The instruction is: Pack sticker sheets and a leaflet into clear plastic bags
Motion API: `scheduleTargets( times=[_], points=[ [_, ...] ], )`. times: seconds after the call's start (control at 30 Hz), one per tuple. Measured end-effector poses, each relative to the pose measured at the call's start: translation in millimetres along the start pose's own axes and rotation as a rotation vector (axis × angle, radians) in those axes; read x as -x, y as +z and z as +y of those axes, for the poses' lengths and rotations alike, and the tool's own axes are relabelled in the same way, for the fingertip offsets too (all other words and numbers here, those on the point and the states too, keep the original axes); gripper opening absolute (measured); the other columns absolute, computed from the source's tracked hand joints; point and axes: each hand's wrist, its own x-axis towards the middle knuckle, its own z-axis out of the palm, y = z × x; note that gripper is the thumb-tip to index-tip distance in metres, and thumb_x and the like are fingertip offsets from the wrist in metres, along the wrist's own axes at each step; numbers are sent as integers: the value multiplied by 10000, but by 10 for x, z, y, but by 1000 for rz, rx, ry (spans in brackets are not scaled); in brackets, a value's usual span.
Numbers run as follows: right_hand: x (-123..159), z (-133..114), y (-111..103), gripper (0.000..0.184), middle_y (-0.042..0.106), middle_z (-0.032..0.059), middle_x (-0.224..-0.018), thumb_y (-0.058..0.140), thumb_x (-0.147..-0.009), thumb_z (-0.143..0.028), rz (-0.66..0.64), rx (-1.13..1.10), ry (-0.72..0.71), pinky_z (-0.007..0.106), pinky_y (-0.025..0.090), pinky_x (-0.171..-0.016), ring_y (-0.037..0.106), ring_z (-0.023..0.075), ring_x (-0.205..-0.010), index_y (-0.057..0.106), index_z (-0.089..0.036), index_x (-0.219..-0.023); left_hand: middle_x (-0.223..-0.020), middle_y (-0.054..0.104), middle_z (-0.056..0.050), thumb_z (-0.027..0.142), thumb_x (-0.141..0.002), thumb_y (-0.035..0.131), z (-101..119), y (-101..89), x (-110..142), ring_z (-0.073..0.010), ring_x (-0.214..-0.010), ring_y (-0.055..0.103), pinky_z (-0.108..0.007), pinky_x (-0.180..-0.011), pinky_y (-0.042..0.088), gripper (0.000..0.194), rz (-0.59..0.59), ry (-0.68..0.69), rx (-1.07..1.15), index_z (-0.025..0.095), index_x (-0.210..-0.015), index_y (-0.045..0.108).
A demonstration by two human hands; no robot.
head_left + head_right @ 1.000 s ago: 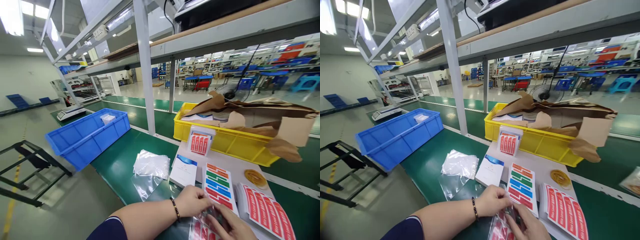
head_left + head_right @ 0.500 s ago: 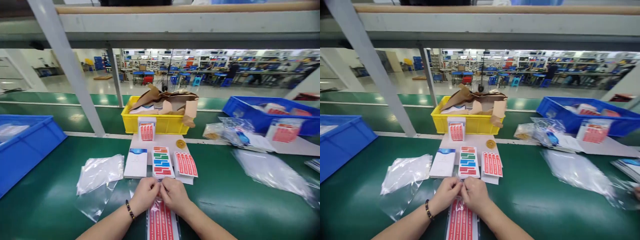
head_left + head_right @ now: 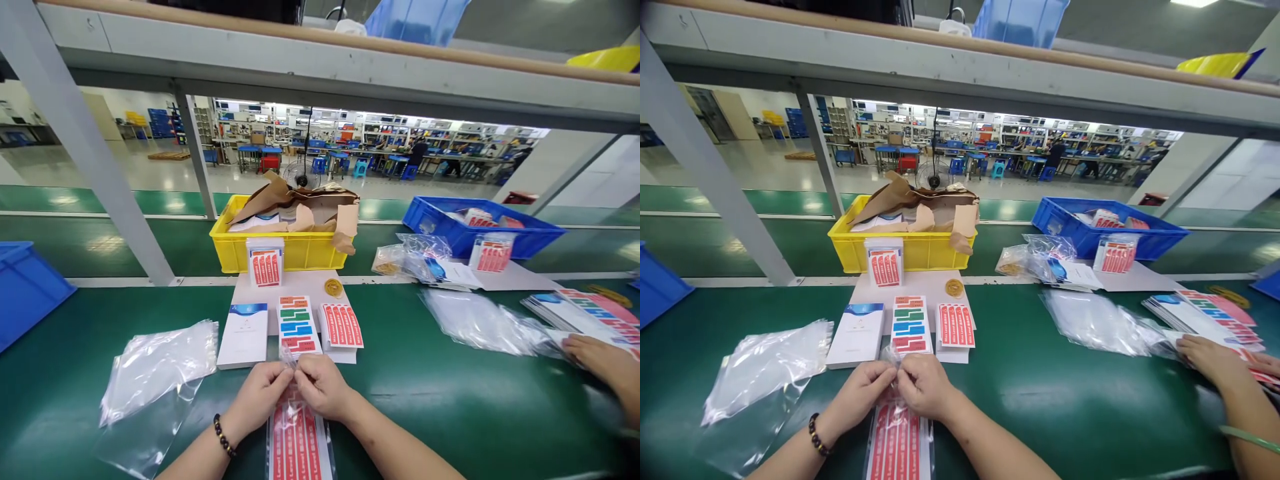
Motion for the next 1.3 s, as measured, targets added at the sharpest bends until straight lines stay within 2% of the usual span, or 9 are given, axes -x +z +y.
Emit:
scheduleTargets(
  times=[0.1,0.2,0.4,0.53,0.73,0.87,1.1,1.23,1.3],
  points=[
    [2,35,-30,254,400,-62,-531,425,-807,-256,-83,-103,-13,159,284,-452,369,48,-478,389,-171,-570,-499,404,25,400,-777,410,22,-11,26,-75,-493,342,-186,-475,272,359,-69,-2,50,135,-539,464],
    [16,60,-50,320,357,-78,-522,595,-691,-369,-190,-257,71,158,249,-416,318,44,-470,378,-173,-561,-528,438,19,362,-757,466,12,-4,27,-74,-517,356,-185,-504,289,316,-102,29,60,121,-558,508],
    [14,68,-131,373,336,-68,-492,445,-803,-373,-333,-632,135,170,260,-435,304,45,-456,366,-162,-506,-498,402,32,359,-732,515,-4,-7,30,-66,-495,323,-180,-479,260,328,-91,30,31,126,-507,465],
    [11,68,-69,420,421,-47,-456,377,-823,-445,-338,-889,228,178,310,-400,386,54,-395,409,-160,-517,-532,468,10,381,-768,463,39,1,62,-81,-520,389,-199,-555,335,322,-195,104,138,131,-568,503],
    [10,61,10,393,364,-65,-494,512,-747,-463,-205,-804,260,166,256,-419,319,43,-453,395,-156,-530,-519,431,19,378,-747,483,-27,53,51,-79,-517,359,-185,-508,292,339,13,87,-6,138,-513,430],
    [0,35,-10,412,313,-62,-503,412,-818,-421,-194,-663,200,180,248,-446,287,49,-476,359,-158,-506,-536,411,24,343,-740,484,-75,69,27,-78,-536,338,-187,-514,276,307,9,69,-64,137,-521,425],
    [22,-11,-20,443,402,-44,-493,332,-842,-465,-227,-738,183,175,300,-435,365,51,-445,405,-156,-533,-445,326,57,391,-681,562,-92,36,44,-50,-447,260,-191,-455,204,360,-139,5,344,152,-498,363],
    [14,3,-16,488,395,-48,-427,265,-855,-488,-246,-767,231,170,302,-383,379,51,-371,394,-163,-513,-426,318,62,413,-675,566,-75,36,59,-44,-429,246,-190,-445,189,383,-112,-13,467,153,-489,356],
    [1,5,-41,462,353,-56,-436,300,-848,-478,-170,-726,287,177,283,-392,348,53,-389,369,-172,-508,-428,327,66,411,-684,561,-47,26,48,-42,-430,248,-184,-443,194,380,-36,-51,419,154,-499,350]
  ],
)
